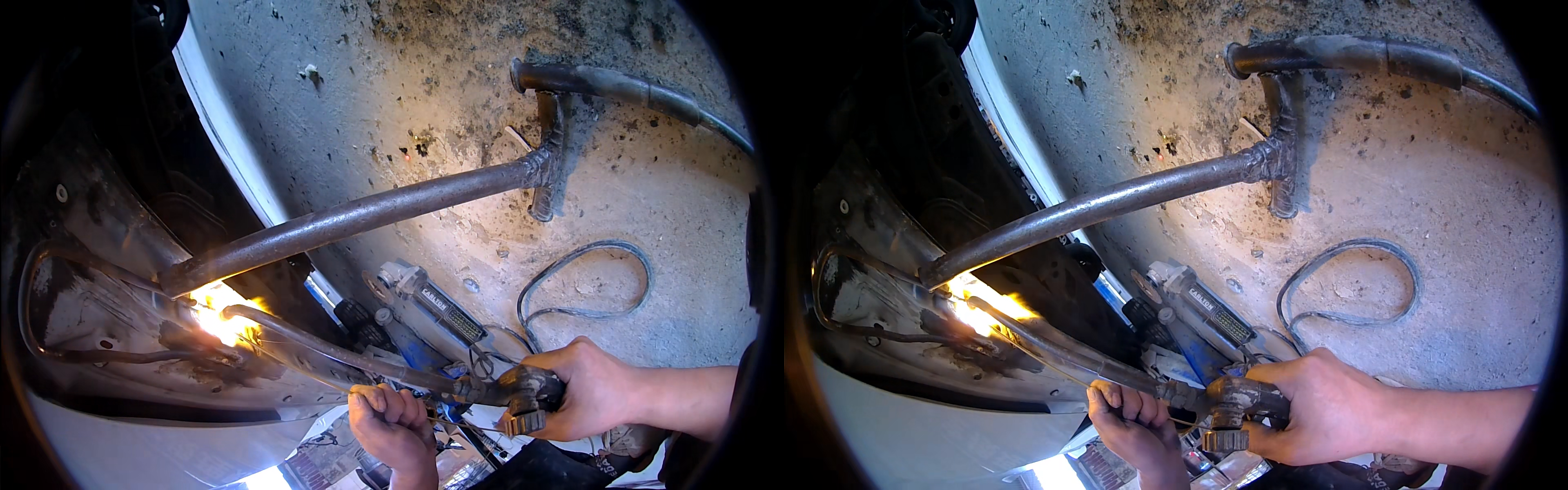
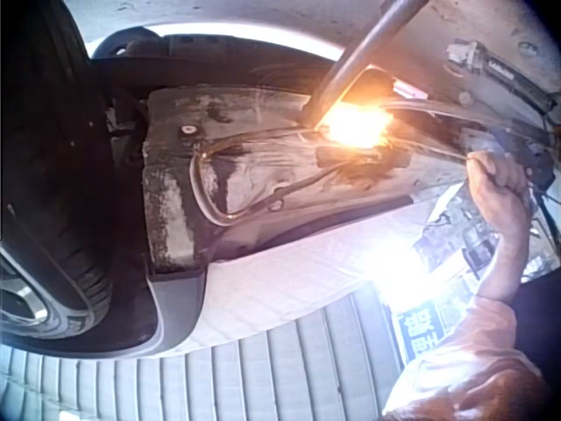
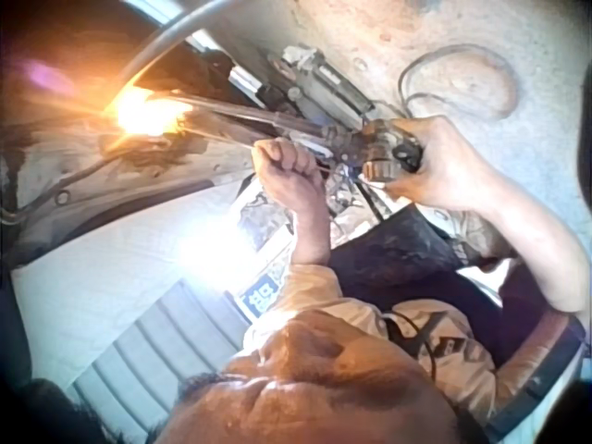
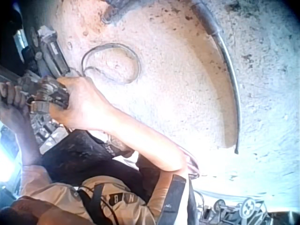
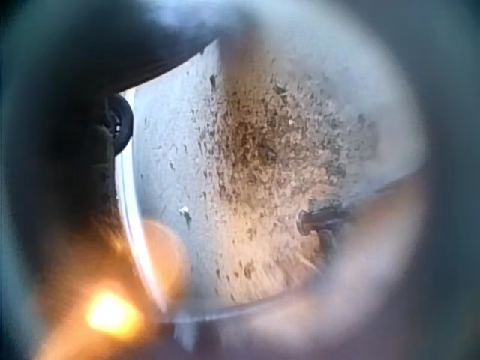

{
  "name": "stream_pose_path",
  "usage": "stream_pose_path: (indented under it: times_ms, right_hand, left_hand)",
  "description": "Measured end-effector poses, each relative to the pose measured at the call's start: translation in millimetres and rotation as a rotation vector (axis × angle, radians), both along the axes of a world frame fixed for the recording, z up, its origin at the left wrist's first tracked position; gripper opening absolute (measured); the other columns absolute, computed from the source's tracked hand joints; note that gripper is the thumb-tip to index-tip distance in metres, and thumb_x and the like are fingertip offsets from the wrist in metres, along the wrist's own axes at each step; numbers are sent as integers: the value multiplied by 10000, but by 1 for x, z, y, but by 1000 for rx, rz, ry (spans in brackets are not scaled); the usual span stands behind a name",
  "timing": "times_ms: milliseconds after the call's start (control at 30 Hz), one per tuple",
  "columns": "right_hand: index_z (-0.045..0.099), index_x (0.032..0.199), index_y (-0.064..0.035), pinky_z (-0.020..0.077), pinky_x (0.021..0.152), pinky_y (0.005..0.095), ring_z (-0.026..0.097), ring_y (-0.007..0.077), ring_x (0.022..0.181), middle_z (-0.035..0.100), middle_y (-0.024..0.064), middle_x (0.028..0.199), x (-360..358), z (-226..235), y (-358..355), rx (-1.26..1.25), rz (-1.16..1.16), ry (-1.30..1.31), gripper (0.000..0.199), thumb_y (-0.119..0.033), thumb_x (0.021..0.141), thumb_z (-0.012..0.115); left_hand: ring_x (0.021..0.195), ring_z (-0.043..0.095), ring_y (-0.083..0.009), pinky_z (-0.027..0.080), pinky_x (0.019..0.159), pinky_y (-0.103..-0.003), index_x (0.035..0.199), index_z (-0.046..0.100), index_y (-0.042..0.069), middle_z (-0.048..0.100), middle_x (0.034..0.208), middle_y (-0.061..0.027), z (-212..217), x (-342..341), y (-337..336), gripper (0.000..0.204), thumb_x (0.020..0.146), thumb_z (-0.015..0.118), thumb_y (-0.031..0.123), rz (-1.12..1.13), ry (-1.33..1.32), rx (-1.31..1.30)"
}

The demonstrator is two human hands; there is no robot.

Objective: The person uses a welding torch to heat and weld a metal pipe attached to a vehicle's undercarriage. They repeatedly apply the flame to the joint, feed a welding rod, and inspect the work. The person then moves away from the vehicle, picks up a bucket, and walks through the workshop.

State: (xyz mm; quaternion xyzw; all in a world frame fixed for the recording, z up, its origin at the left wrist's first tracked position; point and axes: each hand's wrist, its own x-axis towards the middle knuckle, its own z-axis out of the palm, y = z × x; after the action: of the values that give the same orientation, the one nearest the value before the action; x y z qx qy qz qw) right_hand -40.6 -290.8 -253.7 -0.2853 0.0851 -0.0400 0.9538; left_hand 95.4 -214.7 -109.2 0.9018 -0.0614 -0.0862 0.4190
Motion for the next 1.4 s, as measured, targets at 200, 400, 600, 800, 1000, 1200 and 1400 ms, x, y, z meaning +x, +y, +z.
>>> stream_pose_path:
  times_ms: [200,400,600,800,1000,1200,1400]
  right_hand:
    - [668,949,-1,464,518,231,558,72,558,653,60,671,0,2,-5,-22,4,35,384,-269,712,809]
    - [653,1053,-70,519,515,338,629,259,524,630,164,651,0,0,-1,-55,3,36,357,-178,716,699]
    - [645,1039,-45,508,494,328,624,265,505,615,176,619,0,1,0,-71,-6,41,367,-192,709,708]
    - [643,1041,-46,507,508,326,622,265,504,614,167,614,-1,3,-5,-67,34,50,364,-195,714,704]
    - [661,1025,-65,488,552,283,577,145,549,630,71,665,-3,4,-11,-56,110,72,387,-197,678,767]
    - [663,1007,-61,479,543,274,575,136,550,633,77,669,-2,4,-10,-51,113,67,363,-171,674,755]
    - [639,1098,-86,501,516,315,616,216,515,609,133,617,-3,3,-7,-67,62,22,372,-189,742,674]
  left_hand:
    - [422,167,-57,158,351,-219,730,315,121,236,541,33,-1,-1,-1,316,988,323,302,-17,24,-22]
    - [426,161,-59,151,353,-224,730,315,121,235,546,33,0,-2,-2,321,992,317,306,-10,26,-24]
    - [427,159,-59,150,353,-226,732,318,122,237,552,36,2,-2,-3,321,992,319,310,-12,30,-21]
    - [425,162,-57,151,352,-220,736,320,124,236,552,36,2,-2,-6,318,995,313,309,8,34,-21]
    - [422,163,-55,150,346,-217,739,322,122,238,553,36,3,-2,-7,321,997,314,313,-5,39,-20]
    - [422,162,-51,150,340,-209,738,323,123,240,553,37,4,0,-8,321,997,329,312,-13,33,-31]
    - [414,167,-50,149,333,-209,735,325,120,254,552,36,5,0,-9,320,994,340,307,-1,0,-24]
